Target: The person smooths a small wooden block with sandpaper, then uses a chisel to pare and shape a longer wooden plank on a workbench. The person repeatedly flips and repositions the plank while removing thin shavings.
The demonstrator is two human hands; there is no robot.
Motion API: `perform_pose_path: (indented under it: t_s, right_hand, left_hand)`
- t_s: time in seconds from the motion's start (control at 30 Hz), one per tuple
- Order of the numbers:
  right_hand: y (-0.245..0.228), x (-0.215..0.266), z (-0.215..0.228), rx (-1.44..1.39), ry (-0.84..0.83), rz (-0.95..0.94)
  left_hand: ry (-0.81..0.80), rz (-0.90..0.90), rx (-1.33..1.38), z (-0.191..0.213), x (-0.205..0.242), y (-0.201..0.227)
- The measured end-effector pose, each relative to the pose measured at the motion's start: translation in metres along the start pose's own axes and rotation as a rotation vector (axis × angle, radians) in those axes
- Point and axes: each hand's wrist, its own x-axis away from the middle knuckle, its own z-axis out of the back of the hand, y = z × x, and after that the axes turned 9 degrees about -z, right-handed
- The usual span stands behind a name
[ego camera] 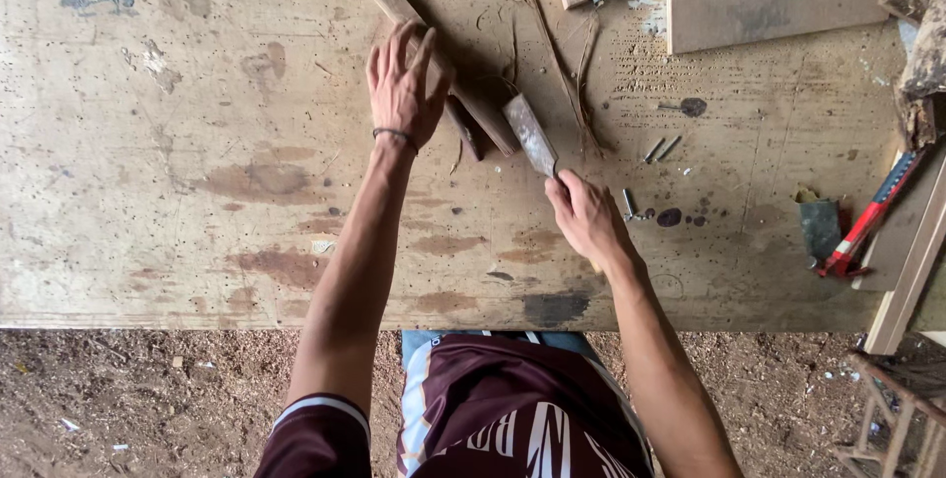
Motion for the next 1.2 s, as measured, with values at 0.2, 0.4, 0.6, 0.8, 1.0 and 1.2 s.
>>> perform_pose_path:
  t_s: [0.2,0.4,0.6,0.8,1.0,1.2]
  right_hand:
    - [-0.022,0.043,0.027,0.114,-0.106,-0.02]
    - [-0.033,0.06,0.037,0.179,-0.074,0.067]
    - [-0.026,0.067,0.025,0.11,-0.075,0.037]
    - [-0.01,0.073,0.022,0.076,-0.063,-0.031]
    - [0.008,0.069,-0.001,0.034,-0.077,-0.079]
    - [0.031,0.057,-0.042,-0.01,0.075,0.094]
  left_hand:
    - [-0.069,0.055,0.073,0.009,0.002,-0.002]
    - [-0.132,0.044,0.063,0.017,-0.013,-0.016]
    - [-0.08,0.06,0.007,0.003,-0.011,-0.011]
    - [-0.038,-0.088,-0.066,-0.011,-0.01,0.011]
    - [-0.039,-0.131,0.127,-0.005,0.013,0.053]
    - [-0.05,-0.094,0.181,0.004,0.005,0.054]
